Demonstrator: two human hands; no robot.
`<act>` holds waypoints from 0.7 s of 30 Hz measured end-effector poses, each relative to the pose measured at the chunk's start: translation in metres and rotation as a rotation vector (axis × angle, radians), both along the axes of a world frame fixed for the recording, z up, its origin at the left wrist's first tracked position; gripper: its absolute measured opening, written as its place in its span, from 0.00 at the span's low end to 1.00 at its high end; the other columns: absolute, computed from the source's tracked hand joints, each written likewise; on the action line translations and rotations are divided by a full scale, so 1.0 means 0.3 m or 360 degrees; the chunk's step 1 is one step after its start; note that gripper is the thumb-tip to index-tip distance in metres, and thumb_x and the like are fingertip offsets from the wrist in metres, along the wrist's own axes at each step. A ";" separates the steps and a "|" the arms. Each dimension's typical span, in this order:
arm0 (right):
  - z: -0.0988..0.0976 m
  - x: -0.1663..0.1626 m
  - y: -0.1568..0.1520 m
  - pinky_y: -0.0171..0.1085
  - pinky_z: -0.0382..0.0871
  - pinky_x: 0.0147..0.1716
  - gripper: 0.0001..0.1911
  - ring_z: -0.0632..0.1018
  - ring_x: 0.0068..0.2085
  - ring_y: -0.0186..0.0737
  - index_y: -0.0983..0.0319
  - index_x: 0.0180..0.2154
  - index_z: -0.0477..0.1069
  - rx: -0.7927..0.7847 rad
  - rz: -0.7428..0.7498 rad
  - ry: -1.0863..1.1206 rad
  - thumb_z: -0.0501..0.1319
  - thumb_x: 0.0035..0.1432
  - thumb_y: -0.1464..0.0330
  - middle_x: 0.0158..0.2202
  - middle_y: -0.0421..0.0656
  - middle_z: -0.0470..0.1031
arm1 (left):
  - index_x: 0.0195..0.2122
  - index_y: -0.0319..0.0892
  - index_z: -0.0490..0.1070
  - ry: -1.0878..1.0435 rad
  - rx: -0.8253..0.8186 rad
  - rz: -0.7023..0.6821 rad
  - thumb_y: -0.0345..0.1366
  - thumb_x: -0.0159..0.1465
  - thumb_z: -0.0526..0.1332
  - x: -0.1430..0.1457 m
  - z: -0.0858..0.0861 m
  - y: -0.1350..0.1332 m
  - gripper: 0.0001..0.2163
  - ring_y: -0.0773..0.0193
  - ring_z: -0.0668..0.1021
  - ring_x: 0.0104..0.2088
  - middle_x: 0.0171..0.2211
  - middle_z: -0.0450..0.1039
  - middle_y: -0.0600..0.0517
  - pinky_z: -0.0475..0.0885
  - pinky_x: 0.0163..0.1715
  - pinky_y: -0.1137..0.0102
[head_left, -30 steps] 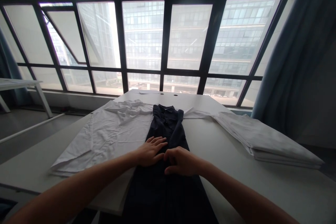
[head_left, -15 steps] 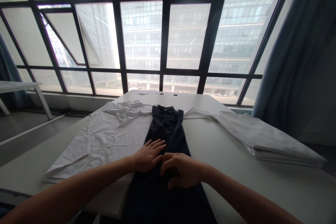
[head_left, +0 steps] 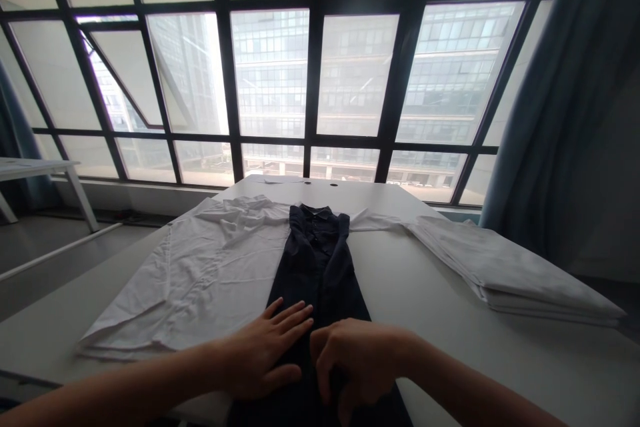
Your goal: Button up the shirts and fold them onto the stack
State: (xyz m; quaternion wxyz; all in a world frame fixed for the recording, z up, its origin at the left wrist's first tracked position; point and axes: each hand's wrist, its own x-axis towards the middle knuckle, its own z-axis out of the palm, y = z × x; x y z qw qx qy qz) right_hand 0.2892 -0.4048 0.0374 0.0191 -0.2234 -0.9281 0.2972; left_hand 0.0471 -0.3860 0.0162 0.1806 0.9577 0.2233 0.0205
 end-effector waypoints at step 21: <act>-0.030 -0.061 0.017 0.29 0.64 0.31 0.19 0.77 0.35 0.34 0.58 0.41 0.76 0.0364 0.0167 -0.0046 0.72 0.44 0.67 0.45 0.39 0.74 | 0.41 0.44 0.78 -0.0016 0.0357 0.0472 0.46 0.66 0.56 0.302 0.195 0.363 0.15 0.52 0.80 0.40 0.39 0.80 0.46 0.72 0.43 0.64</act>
